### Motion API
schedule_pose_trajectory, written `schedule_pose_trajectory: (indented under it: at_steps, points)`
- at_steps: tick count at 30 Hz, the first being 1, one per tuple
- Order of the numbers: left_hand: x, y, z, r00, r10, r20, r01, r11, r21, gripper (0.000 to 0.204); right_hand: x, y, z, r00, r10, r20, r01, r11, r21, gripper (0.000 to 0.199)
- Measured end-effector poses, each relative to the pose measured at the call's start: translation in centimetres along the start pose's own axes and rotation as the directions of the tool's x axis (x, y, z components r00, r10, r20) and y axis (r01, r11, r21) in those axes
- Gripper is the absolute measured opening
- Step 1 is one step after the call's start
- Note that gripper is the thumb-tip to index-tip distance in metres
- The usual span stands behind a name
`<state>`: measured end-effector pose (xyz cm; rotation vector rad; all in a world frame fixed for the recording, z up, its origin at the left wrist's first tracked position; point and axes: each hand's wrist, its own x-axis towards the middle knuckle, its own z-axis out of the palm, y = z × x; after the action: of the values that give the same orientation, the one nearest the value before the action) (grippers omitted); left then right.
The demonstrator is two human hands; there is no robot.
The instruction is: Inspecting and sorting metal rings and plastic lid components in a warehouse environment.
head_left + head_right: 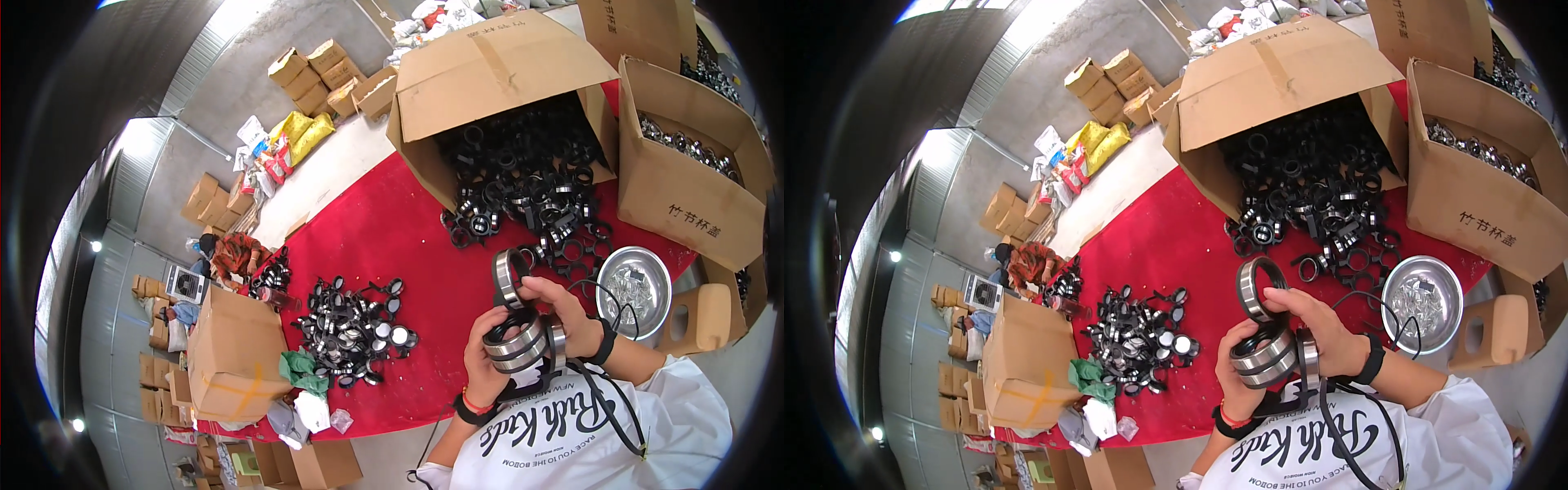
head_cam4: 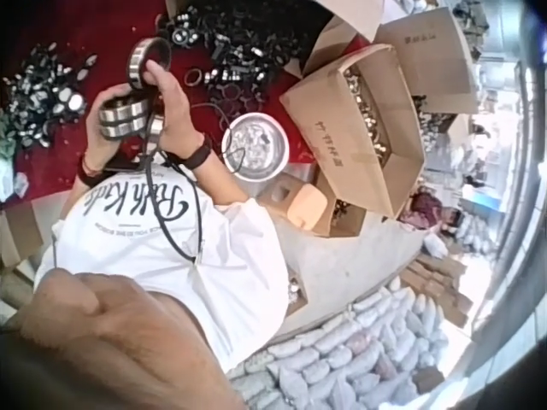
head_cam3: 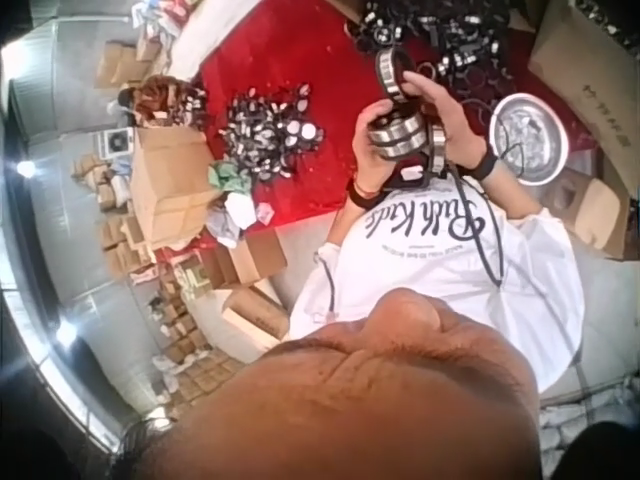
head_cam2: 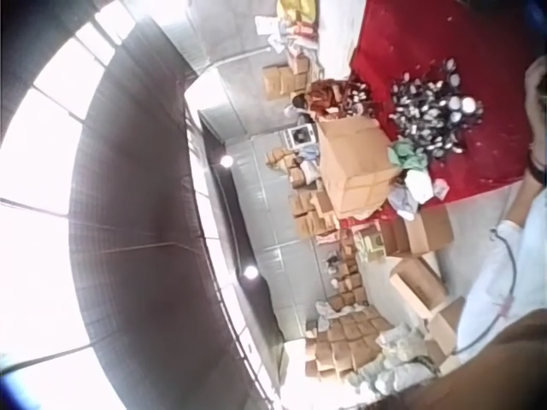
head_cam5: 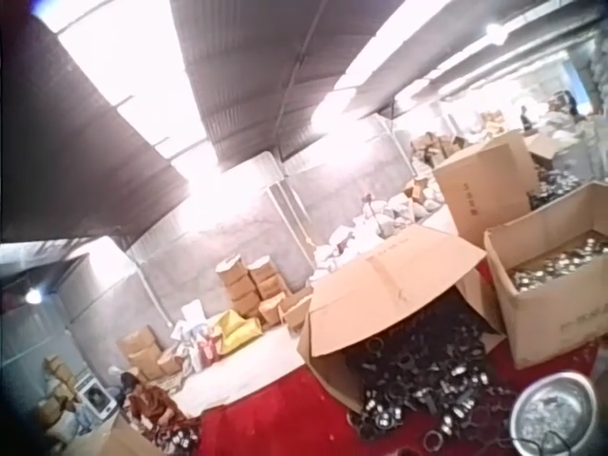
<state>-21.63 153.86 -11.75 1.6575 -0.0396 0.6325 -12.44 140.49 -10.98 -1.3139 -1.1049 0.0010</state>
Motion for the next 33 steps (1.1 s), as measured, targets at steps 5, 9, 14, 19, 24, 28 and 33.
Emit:
schedule_pose_trajectory:
  at_steps: [5,9,14,19,24,28,33]
  points:
    - [0.0,0.2,0.2,1.0,-0.013,0.014,0.013,1.0,0.008,0.024,-0.7,-0.4,0.4,0.998,-0.036,-0.06,0.032,0.997,-0.064,0.087]
    - [-0.6,0.4,0.2,0.985,-0.173,-0.016,0.172,0.985,-0.035,0.024,-0.6,-1.0,0.6,0.997,-0.072,-0.03,0.069,0.992,-0.102,0.087]
    - [-0.8,-0.7,0.0,0.917,-0.389,-0.086,0.337,0.873,-0.353,0.031,-1.2,-1.6,1.6,0.997,-0.066,-0.029,0.06,0.983,-0.172,0.08]
    - [-0.5,-2.2,-2.8,0.871,-0.491,-0.018,0.152,0.304,-0.94,0.025,-3.2,-1.2,2.4,0.962,-0.041,-0.271,-0.005,0.986,-0.166,0.064]
    - [-1.6,-1.8,-4.7,0.909,-0.376,0.178,0.206,0.034,-0.978,0.03,-3.3,-1.0,2.2,0.872,0.197,-0.449,-0.163,0.98,0.113,0.051]
    - [-2.3,-1.8,-5.7,0.945,-0.195,0.261,0.263,-0.017,-0.965,0.041,-2.7,-0.7,2.5,0.832,0.336,-0.442,-0.24,0.935,0.26,0.042]
    - [-2.0,-1.5,-6.1,0.966,-0.059,0.252,0.249,-0.046,-0.967,0.048,-2.4,-0.2,3.2,0.834,0.345,-0.43,-0.228,0.926,0.3,0.039]
